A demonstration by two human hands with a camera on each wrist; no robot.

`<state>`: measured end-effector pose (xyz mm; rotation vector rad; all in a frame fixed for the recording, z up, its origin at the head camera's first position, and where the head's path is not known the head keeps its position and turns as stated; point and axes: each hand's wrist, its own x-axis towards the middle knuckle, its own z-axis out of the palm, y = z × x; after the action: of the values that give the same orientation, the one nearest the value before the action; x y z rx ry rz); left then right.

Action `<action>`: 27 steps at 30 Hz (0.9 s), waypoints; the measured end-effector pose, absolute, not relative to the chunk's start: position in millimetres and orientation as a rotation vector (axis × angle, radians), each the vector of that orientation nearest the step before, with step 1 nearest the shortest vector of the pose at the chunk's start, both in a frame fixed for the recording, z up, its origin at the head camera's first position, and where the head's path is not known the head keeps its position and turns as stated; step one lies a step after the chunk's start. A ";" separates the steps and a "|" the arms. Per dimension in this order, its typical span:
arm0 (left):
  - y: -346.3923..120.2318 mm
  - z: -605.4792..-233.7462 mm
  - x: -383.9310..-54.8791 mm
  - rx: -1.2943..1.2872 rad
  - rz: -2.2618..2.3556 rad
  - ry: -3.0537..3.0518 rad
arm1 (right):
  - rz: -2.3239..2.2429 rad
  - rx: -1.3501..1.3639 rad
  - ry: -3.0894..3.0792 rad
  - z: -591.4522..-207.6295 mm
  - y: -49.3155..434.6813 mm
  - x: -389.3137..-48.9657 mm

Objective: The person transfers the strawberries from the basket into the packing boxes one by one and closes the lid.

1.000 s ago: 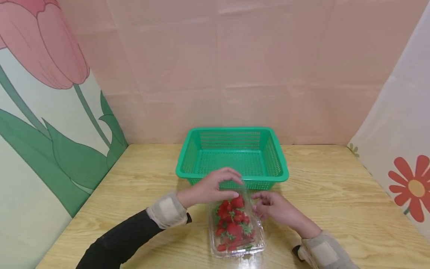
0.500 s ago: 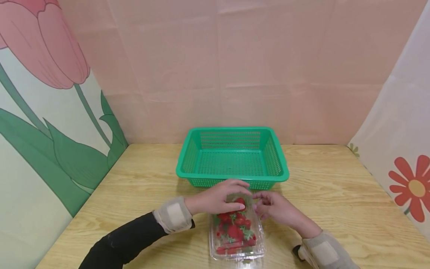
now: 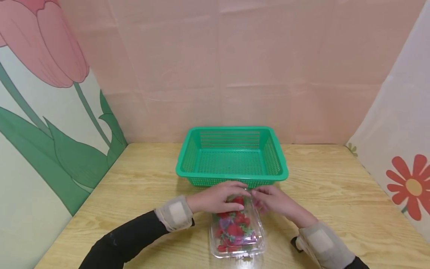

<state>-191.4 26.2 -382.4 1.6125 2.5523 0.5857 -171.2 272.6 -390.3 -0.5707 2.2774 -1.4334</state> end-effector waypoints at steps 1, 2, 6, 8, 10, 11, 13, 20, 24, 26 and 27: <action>25.9 -382.5 -192.1 1.602 0.574 2.563 | -1.441 -0.560 2.273 -389.7 271.1 -173.2; 25.7 -382.5 -192.7 1.592 0.566 2.571 | -1.449 -0.551 2.267 -389.7 269.8 -175.3; 26.0 -382.9 -194.2 1.571 0.553 2.581 | -1.469 -0.449 2.259 -392.0 263.3 -183.4; 26.5 -383.5 -194.8 1.567 0.558 2.578 | -1.475 -0.388 2.264 -393.9 259.6 -186.7; 26.8 -384.7 -195.5 1.562 0.565 2.577 | -1.477 -0.330 2.268 -395.4 256.5 -188.9; 26.9 -385.2 -195.7 1.559 0.570 2.575 | -1.480 -0.305 2.267 -396.0 255.4 -189.8; 26.8 -386.2 -195.6 1.554 0.570 2.576 | -1.492 -0.269 2.252 -396.7 253.6 -190.9; 26.2 -387.0 -194.5 1.548 0.540 2.590 | -1.532 -0.184 2.192 -399.4 251.0 -194.1; 26.1 -386.6 -195.0 1.531 0.533 2.592 | -1.568 -0.124 2.177 -402.5 250.8 -195.7; 26.0 -386.2 -195.3 1.526 0.537 2.589 | -1.581 -0.105 2.182 -403.8 250.5 -196.4; 25.8 -386.0 -195.4 1.525 0.538 2.588 | -1.585 -0.105 2.186 -404.1 250.2 -196.5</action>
<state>-195.4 25.8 -386.0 1.5253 2.5876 0.5382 -196.5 250.2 -404.1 -0.1050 2.1859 -1.5848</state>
